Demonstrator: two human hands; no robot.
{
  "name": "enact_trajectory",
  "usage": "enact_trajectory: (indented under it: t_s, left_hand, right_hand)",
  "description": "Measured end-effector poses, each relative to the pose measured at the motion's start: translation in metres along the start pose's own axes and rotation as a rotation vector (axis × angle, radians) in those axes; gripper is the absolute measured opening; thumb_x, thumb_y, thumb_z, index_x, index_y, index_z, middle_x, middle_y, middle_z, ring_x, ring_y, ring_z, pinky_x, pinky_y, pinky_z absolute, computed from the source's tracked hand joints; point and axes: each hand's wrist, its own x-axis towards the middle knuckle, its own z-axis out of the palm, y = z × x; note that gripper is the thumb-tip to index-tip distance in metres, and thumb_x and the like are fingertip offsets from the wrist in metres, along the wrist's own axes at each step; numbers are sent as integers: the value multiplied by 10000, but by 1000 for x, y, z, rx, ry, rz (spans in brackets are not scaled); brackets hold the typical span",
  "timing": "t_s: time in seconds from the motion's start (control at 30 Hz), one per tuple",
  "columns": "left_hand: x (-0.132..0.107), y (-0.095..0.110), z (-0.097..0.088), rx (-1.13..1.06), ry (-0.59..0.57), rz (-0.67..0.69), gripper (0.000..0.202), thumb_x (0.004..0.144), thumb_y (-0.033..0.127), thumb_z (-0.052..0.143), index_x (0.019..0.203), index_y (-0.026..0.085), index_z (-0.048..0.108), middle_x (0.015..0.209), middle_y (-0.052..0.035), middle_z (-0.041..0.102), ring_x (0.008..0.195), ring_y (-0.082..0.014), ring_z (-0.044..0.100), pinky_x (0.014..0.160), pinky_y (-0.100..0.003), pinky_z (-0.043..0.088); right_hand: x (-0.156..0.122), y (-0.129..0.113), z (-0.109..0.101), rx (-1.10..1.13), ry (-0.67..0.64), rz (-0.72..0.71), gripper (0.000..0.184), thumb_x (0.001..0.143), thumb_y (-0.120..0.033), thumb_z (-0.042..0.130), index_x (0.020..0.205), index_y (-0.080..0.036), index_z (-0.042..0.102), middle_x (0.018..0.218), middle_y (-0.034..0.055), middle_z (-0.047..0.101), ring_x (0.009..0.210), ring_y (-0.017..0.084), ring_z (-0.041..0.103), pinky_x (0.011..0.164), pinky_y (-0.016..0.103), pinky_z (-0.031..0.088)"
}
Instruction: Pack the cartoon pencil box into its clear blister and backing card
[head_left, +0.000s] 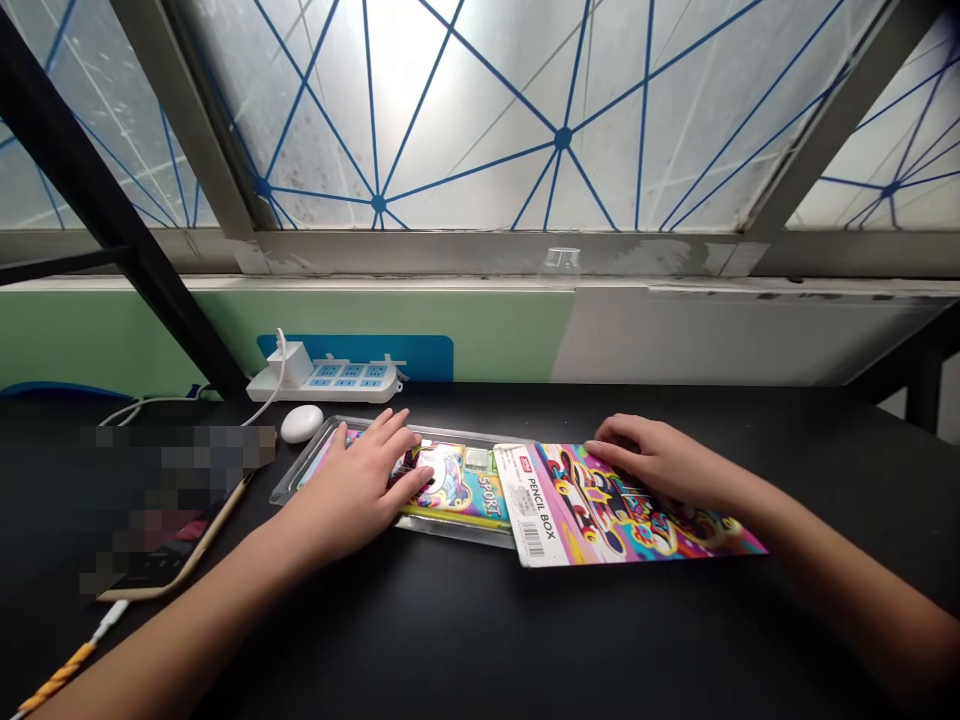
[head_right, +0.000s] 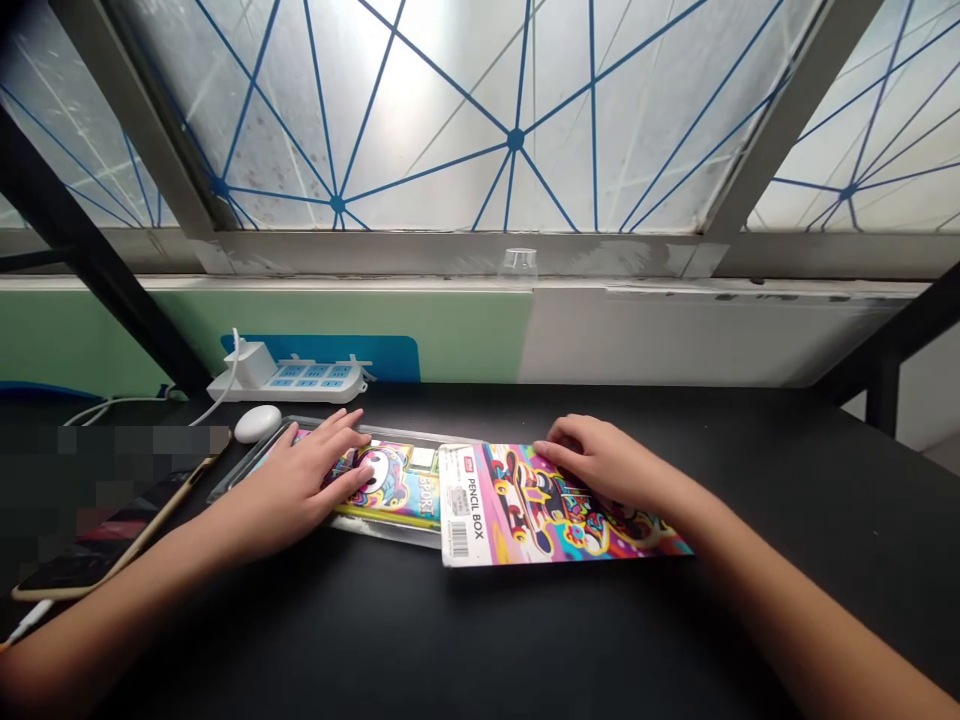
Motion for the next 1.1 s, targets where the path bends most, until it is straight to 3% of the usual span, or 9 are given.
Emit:
enact_trajectory:
  t_s: [0.1,0.23,0.7,0.93,1.1]
  left_hand:
    - [-1,1,2,1,19,-3,491,1033,563,361,1336,247,584,1677,-118,330,1572,-363,227,1186,-740,180]
    - [-1,1,2,8,21,2,501,1032,576,349,1358,266,569,1675,-96,339,1575,-356,223,1184,-738,188]
    - [0,0,1,25,-12,4,555,1029,603,299,1385,257,547,1669,-104,353,1577,-345,223,1180,-731,192]
    - [-1,4,5,-48,39,-5,502,1023,581,357,1345,262,572,1652,-104,392,1574,-349,230,1193,-728,160]
    - [-5,11,2,-227,65,-16,503,1001,601,430,1350,271,580,1646,-113,405,1570,-361,235,1223,-699,116]
  right_hand:
    - [-5,-20,19,28,59,-32,485,920,-698,501,990,-255,687,1014,71,743,914,266,669,760,359,493]
    - [-7,-32,35,64,65,-12,469,919,-694,518,923,-254,680,792,25,707,703,213,610,600,323,419]
    - [0,-6,-1,191,49,132,418,761,-655,738,823,-241,724,699,-2,685,639,173,573,536,281,385]
    - [-5,-21,10,246,68,140,435,778,-666,706,811,-232,694,710,9,698,617,169,577,528,284,399]
    - [-9,-30,18,243,110,171,426,776,-657,708,780,-235,647,675,-1,672,609,168,562,520,281,384]
